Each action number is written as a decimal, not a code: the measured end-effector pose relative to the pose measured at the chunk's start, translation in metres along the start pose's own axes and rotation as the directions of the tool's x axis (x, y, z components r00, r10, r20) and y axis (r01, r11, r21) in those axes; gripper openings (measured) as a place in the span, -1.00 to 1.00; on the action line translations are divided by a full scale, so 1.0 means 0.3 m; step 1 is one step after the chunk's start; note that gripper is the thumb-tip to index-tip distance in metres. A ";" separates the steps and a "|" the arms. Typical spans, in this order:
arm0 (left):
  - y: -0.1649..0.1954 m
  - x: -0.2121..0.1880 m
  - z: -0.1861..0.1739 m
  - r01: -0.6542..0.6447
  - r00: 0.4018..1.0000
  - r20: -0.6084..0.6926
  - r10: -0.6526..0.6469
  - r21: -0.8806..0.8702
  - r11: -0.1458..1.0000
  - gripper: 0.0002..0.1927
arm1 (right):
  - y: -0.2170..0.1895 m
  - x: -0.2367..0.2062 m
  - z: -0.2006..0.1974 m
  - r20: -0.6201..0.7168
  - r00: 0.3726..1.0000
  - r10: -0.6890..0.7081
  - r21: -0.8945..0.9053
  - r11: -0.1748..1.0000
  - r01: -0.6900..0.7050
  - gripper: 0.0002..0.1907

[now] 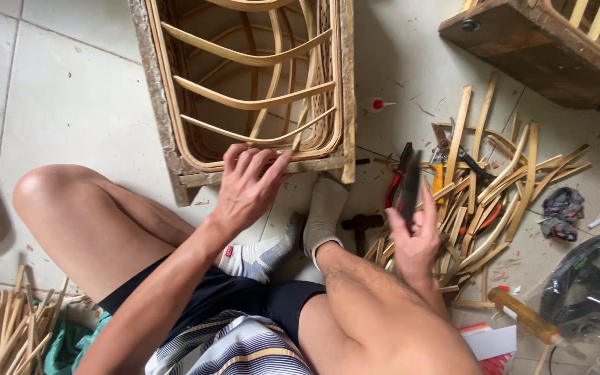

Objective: The person sits on the floor assembling a bamboo basket frame in a wooden jig. They apply glue from a squeeze bottle along the rim, press and tuck bamboo strips into place, tap strips with a hammer, trim excess with a knife, and use pliers to secure the weave.

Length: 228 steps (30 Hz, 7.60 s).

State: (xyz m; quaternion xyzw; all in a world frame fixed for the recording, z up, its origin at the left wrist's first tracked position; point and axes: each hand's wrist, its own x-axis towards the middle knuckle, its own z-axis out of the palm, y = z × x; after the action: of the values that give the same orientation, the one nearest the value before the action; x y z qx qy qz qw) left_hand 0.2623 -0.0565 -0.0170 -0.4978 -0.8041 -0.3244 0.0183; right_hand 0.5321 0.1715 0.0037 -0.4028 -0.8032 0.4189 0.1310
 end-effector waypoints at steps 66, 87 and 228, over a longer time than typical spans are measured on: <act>0.048 0.120 -0.033 -0.204 0.908 0.413 0.076 0.276 0.939 -0.33 | -0.207 0.172 0.269 0.211 0.931 -0.296 -0.080 0.944 0.319 -0.53; -0.022 0.015 -0.048 -0.066 0.994 0.093 0.061 0.048 0.997 -0.44 | -0.388 0.308 -0.173 0.403 0.915 -0.022 -0.078 0.995 0.059 -0.82; -0.320 0.101 -0.161 0.091 0.973 0.229 -0.010 -0.344 0.934 -0.69 | -0.908 0.509 0.279 0.927 0.316 0.201 -0.329 0.033 0.944 -0.34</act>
State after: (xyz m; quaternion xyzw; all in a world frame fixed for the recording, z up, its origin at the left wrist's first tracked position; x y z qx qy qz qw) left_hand 0.1550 -0.0869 -0.0165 -0.5053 -0.7425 -0.4055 -0.1703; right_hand 0.2420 0.1511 0.1448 0.1771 -0.8878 -0.1133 -0.4093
